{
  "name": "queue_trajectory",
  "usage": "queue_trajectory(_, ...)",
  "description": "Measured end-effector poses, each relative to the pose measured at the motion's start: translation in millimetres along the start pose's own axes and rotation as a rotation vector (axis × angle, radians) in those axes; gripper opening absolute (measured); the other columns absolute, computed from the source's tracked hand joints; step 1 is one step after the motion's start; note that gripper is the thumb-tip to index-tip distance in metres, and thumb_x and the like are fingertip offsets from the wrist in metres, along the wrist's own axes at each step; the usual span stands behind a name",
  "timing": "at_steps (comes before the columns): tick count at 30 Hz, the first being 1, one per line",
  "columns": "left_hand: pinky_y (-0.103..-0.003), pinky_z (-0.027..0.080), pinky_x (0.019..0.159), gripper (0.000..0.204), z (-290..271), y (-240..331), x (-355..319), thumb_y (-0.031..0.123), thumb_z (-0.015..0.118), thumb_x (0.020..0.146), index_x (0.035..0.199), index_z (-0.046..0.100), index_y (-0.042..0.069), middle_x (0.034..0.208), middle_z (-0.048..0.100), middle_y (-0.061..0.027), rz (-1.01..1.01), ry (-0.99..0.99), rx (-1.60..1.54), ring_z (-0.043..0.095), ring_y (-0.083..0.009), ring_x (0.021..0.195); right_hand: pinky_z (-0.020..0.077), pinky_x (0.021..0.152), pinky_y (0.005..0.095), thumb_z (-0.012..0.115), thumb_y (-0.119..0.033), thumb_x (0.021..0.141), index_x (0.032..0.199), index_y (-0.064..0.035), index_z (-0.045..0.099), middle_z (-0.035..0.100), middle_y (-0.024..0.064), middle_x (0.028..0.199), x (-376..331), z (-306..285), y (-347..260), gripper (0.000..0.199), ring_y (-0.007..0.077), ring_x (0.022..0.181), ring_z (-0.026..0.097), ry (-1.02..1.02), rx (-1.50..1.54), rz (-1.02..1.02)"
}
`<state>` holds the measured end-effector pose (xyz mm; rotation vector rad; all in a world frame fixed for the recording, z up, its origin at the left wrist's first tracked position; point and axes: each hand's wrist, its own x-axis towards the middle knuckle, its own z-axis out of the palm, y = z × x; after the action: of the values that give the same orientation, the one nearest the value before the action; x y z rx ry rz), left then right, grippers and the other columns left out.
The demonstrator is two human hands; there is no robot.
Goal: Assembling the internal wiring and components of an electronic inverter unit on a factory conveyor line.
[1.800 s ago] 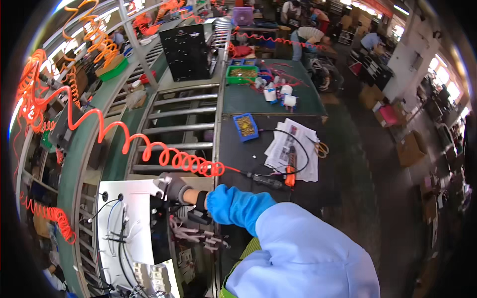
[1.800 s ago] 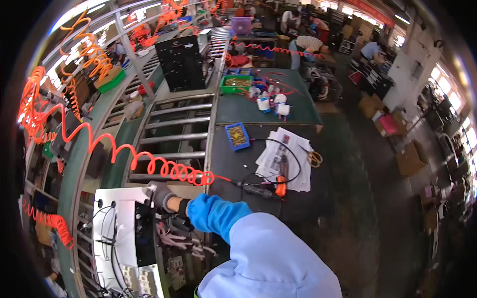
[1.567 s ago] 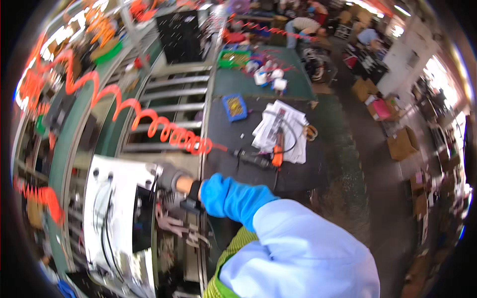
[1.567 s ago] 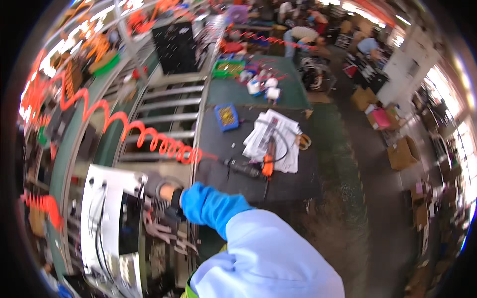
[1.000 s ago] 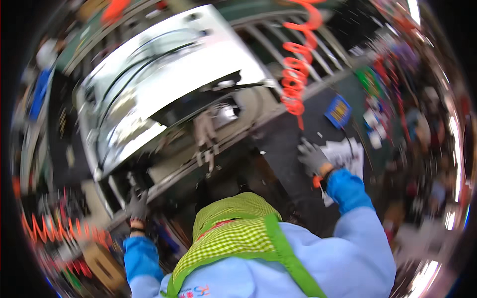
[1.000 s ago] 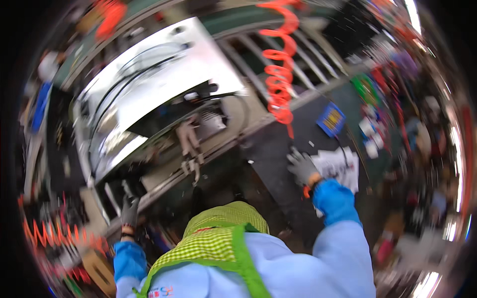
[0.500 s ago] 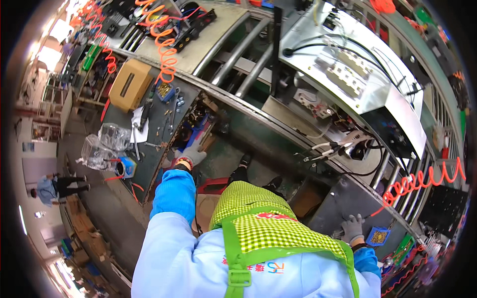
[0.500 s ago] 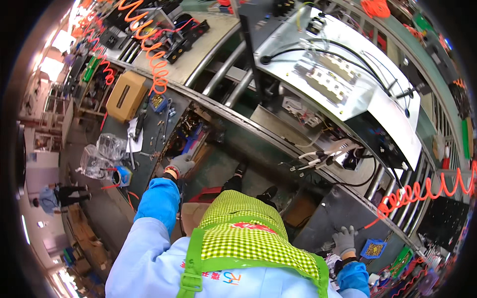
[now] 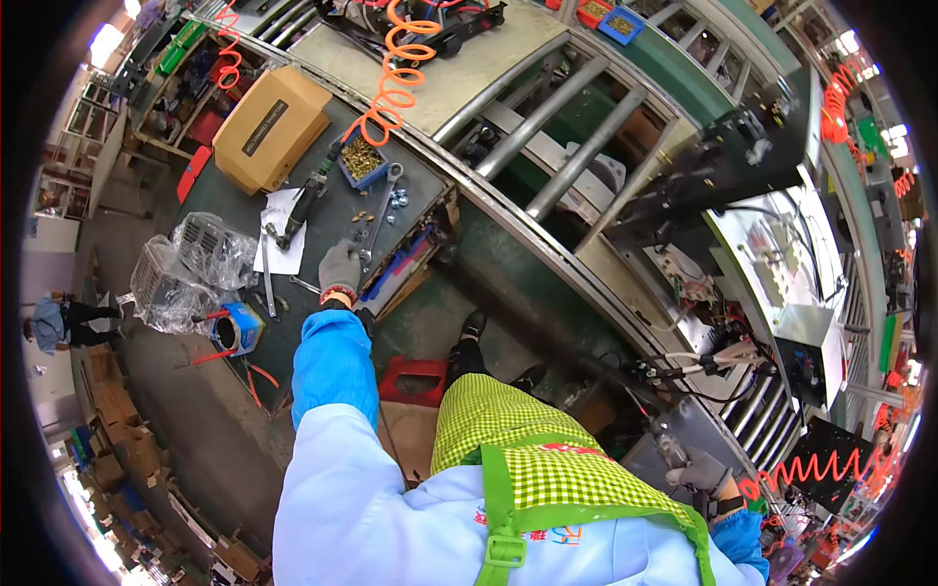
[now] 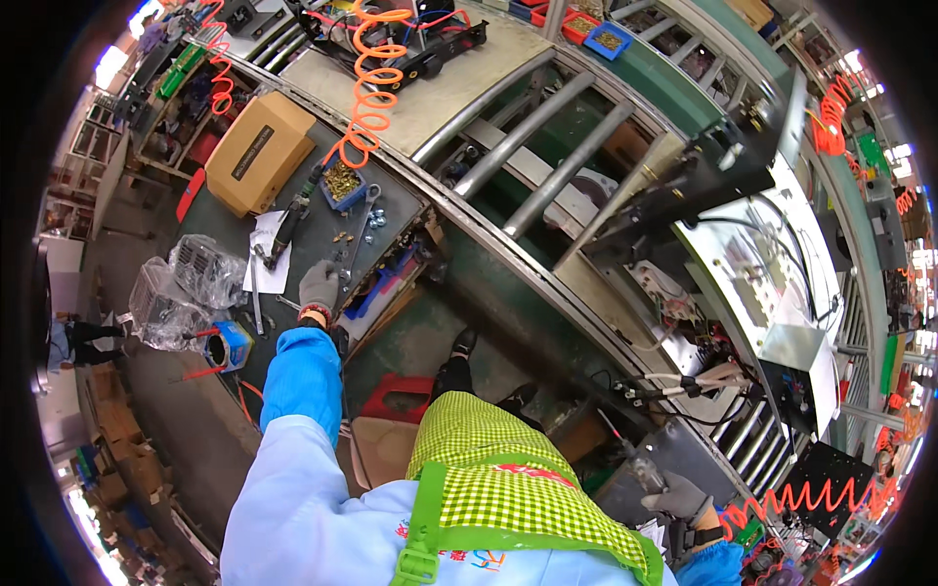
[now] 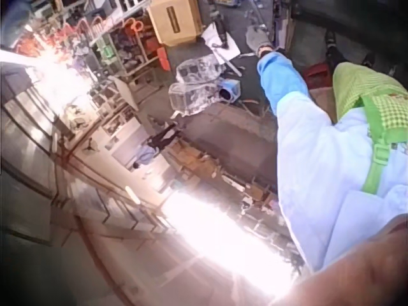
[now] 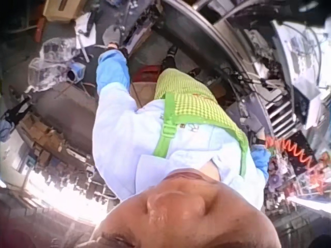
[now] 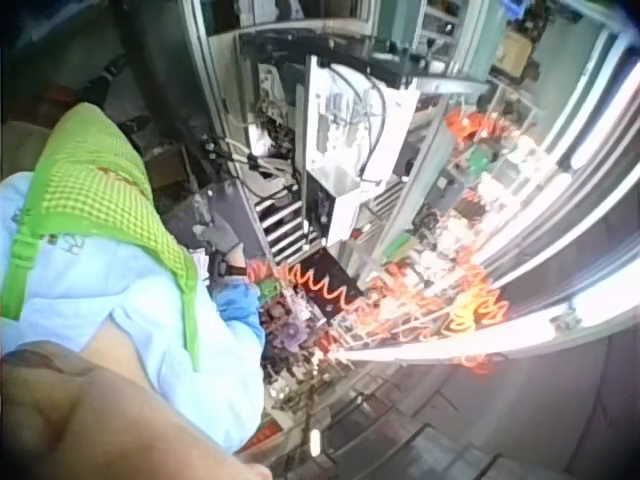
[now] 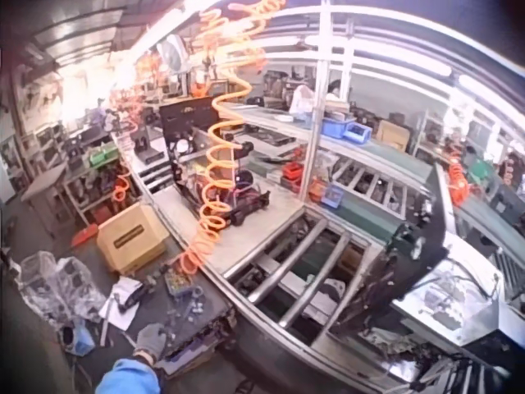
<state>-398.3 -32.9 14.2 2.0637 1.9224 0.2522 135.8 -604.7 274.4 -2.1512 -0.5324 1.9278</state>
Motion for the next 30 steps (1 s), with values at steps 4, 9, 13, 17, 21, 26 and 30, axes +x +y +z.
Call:
queue_trajectory(4,-0.045,0.054,0.091,0.021,7,-7,31,0.022,0.069,0.088,0.107,0.072,0.013,0.106,0.071,-0.0155,0.075,0.013,0.011,0.068,-0.0363,0.101,0.051,0.085,0.0296,0.082,-0.019,0.073,0.145,0.001,0.044,0.066,0.011,0.104,3,38,-138,0.084,0.0165,0.091,0.064,-0.159,0.376,-0.169)
queue_trajectory(9,-0.045,0.054,0.088,0.027,6,-16,41,0.02,0.073,0.084,0.11,0.068,0.014,0.109,0.068,-0.0113,0.231,-0.009,0.055,0.067,-0.0342,0.1,0.0482,0.05,0.0246,0.078,-0.023,0.071,0.137,-0.0017,0.046,0.066,0.0122,0.106,10,72,-222,0.076,0.0175,0.068,0.063,-0.251,0.644,-0.088)
queue_trajectory(13,-0.047,0.053,0.081,0.027,3,-20,44,0.025,0.074,0.083,0.109,0.066,0.019,0.107,0.066,-0.0063,0.403,-0.005,0.159,0.067,-0.0311,0.098,0.0482,0.052,0.024,0.077,-0.026,0.072,0.138,-0.0008,0.046,0.066,0.0137,0.106,28,89,-247,0.078,0.0139,0.065,0.059,-0.306,0.648,-0.046)
queue_trajectory(17,-0.045,0.052,0.077,0.022,11,-26,48,0.029,0.072,0.084,0.102,0.068,0.018,0.102,0.067,-0.0054,0.457,-0.057,0.164,0.066,-0.0291,0.095,0.0486,0.052,0.0245,0.077,-0.03,0.073,0.14,-0.0002,0.044,0.066,0.0186,0.105,42,102,-264,0.08,0.0146,0.063,0.061,-0.313,0.691,-0.023)
queue_trajectory(21,-0.045,0.053,0.077,0.02,19,-28,52,0.031,0.071,0.085,0.099,0.069,0.017,0.098,0.067,-0.0045,0.465,-0.052,0.193,0.067,-0.0276,0.093,0.0481,0.05,0.0248,0.077,-0.032,0.074,0.141,-0.0006,0.042,0.067,0.0187,0.101,56,114,-280,0.081,0.0151,0.061,0.061,-0.33,0.692,-0.056)
queue_trajectory(26,-0.044,0.053,0.076,0.017,19,-26,53,0.029,0.069,0.087,0.099,0.068,0.017,0.098,0.067,-0.0053,0.457,-0.052,0.25,0.067,-0.0268,0.091,0.0465,0.049,0.0261,0.073,-0.028,0.078,0.142,-0.0006,0.044,0.066,0.0183,0.1,69,124,-293,0.075,0.0153,0.056,0.058,-0.334,0.75,-0.079)
queue_trajectory(30,-0.045,0.055,0.083,0.009,3,-34,46,0.017,0.066,0.089,0.097,0.064,0.012,0.101,0.069,-0.0113,0.301,0.113,-0.286,0.068,-0.0316,0.095,0.0431,0.046,0.0246,0.074,-0.031,0.076,0.132,0.0001,0.049,0.067,0.0144,0.09,70,129,-303,0.069,0.0143,0.055,0.057,-0.301,0.696,-0.066)
